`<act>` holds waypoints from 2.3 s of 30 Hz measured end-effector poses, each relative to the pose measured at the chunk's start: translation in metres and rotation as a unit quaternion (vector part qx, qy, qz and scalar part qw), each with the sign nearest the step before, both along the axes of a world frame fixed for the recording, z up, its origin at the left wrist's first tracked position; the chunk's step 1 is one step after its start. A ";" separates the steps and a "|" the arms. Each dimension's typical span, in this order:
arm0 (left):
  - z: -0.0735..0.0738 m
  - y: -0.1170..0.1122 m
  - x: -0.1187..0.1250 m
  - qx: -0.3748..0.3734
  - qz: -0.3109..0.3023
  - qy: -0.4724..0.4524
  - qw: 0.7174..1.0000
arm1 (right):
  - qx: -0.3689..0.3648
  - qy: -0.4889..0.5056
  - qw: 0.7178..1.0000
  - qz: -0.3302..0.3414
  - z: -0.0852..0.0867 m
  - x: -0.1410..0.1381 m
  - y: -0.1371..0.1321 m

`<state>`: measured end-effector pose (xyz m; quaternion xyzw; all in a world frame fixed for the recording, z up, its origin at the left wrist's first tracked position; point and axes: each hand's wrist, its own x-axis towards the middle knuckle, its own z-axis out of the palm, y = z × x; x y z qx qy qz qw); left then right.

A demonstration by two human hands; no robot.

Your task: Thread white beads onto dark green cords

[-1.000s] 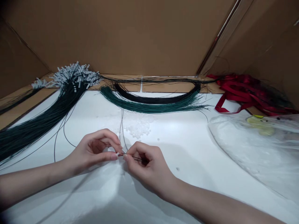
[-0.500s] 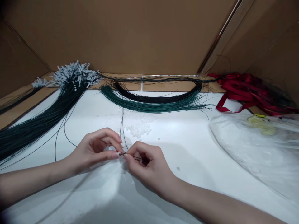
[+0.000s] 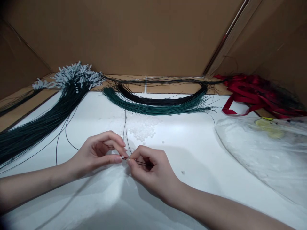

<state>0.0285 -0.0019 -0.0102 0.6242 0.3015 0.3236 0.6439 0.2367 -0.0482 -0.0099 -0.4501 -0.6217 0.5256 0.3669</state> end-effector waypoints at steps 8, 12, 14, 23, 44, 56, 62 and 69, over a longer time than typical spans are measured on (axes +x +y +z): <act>0.001 0.000 0.000 -0.001 -0.002 -0.008 1.000 | 0.000 -0.002 1.000 -0.008 -0.002 0.002 -0.001; 0.000 0.000 0.000 -0.004 -0.002 -0.009 1.000 | -0.002 0.003 1.000 -0.006 -0.001 0.002 -0.001; 0.000 -0.001 0.000 -0.006 -0.003 -0.010 1.000 | -0.006 0.002 1.000 -0.005 -0.001 0.002 -0.001; 0.002 -0.001 0.001 0.005 0.005 0.007 1.000 | -0.006 -0.009 1.000 -0.011 0.000 0.000 -0.002; 0.001 -0.003 0.002 0.071 0.018 0.042 0.996 | 0.010 -0.031 0.999 -0.022 0.001 -0.003 -0.004; 0.002 -0.004 0.002 0.067 0.011 0.051 0.996 | 0.008 -0.031 0.999 -0.022 0.002 -0.004 -0.004; 0.002 -0.004 0.004 0.066 0.011 0.046 0.997 | 0.005 -0.036 0.999 -0.022 0.000 -0.003 -0.005; -0.001 -0.006 0.003 0.086 0.011 0.065 0.994 | 0.003 -0.042 0.999 -0.021 0.001 -0.004 -0.003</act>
